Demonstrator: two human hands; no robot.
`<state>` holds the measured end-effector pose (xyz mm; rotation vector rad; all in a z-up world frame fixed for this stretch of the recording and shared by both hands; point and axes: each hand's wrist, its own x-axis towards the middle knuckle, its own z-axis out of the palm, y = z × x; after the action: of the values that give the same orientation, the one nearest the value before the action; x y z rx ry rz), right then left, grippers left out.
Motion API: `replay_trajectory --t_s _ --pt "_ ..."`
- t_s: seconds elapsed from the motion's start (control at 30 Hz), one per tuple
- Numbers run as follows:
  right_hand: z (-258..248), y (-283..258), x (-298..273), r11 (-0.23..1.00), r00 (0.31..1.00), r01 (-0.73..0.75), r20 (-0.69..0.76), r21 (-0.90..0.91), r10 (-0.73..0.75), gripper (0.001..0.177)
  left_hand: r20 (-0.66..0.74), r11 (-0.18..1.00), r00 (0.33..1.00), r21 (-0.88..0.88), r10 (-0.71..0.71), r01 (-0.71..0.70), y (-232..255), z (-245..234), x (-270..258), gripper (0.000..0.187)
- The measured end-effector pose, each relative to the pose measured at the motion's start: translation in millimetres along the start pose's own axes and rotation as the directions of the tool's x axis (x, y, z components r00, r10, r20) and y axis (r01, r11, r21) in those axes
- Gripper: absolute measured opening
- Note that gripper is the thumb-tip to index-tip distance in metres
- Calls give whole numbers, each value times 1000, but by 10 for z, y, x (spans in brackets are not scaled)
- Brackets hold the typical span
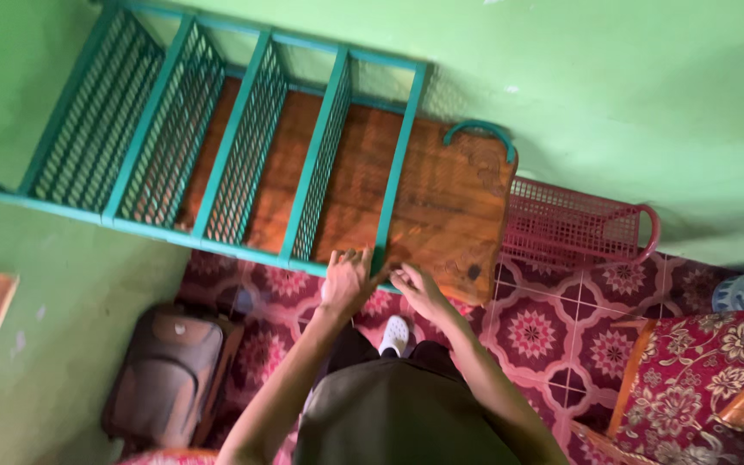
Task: The person disassembles a green plastic shelving unit on a wooden table. They remove the side panels and horizontal bars one by one, placing them on the table. The person wears white clogs and dark shorts.
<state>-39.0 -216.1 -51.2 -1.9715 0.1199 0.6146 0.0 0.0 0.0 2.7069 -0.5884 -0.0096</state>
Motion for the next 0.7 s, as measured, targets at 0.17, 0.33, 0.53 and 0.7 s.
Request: replay_trajectory --t_s 0.17,0.33,0.53,0.7 --pt "-24 -314 -260 909 911 404 -44 -104 -410 54 -64 985 985 73 163 -158 189 -433 -117 25" --pt "12 -653 -324 940 939 335 -59 -60 -338 48 -115 967 971 169 210 -189 222 -513 -146 30" --pt "46 -641 -305 873 863 480 -129 -90 -488 47 -127 988 985 115 120 -105 233 -359 -93 26" --pt "87 -411 -261 872 867 474 -107 -124 -486 45 42 991 997 -116 66 -61 110 -405 -134 47"
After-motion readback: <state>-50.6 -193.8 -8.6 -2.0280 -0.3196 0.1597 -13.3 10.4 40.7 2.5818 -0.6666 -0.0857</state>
